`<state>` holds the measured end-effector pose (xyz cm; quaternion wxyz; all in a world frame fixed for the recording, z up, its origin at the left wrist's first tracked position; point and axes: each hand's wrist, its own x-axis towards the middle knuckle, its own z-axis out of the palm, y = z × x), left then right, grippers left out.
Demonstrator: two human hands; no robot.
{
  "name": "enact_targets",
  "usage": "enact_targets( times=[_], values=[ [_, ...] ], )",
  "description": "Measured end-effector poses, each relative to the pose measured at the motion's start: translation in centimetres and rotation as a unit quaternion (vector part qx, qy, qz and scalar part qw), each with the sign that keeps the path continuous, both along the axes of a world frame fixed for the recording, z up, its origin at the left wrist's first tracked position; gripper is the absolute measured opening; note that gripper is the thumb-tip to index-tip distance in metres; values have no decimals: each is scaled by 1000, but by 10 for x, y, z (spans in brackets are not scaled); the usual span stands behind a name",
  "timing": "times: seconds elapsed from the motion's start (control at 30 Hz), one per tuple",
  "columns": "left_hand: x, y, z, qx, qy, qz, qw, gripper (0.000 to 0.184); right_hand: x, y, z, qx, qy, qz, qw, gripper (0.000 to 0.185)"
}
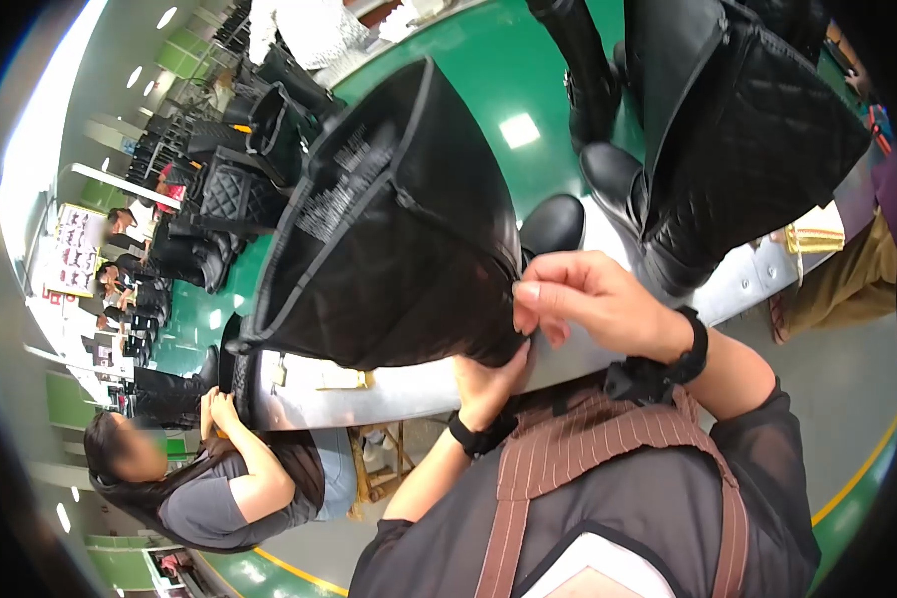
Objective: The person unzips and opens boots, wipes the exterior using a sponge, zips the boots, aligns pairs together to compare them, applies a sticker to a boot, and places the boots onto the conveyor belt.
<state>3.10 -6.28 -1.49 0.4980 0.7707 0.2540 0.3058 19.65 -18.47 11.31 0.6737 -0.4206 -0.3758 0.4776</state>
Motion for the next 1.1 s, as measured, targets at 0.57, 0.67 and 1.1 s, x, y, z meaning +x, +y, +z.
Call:
enact_targets(
  times=[0.57,0.67,1.1],
  values=[
    [-4,-11,8,-30,-30,2,999,42,-1,-20,114,57,-87,-14,994,28],
    [-4,-2,-21,-77,-32,16,996,54,-9,-18,105,57,-155,-69,984,23],
    [-49,26,45,192,258,66,945,77,45,-139,129,-138,-724,-526,425,64]
  ],
)
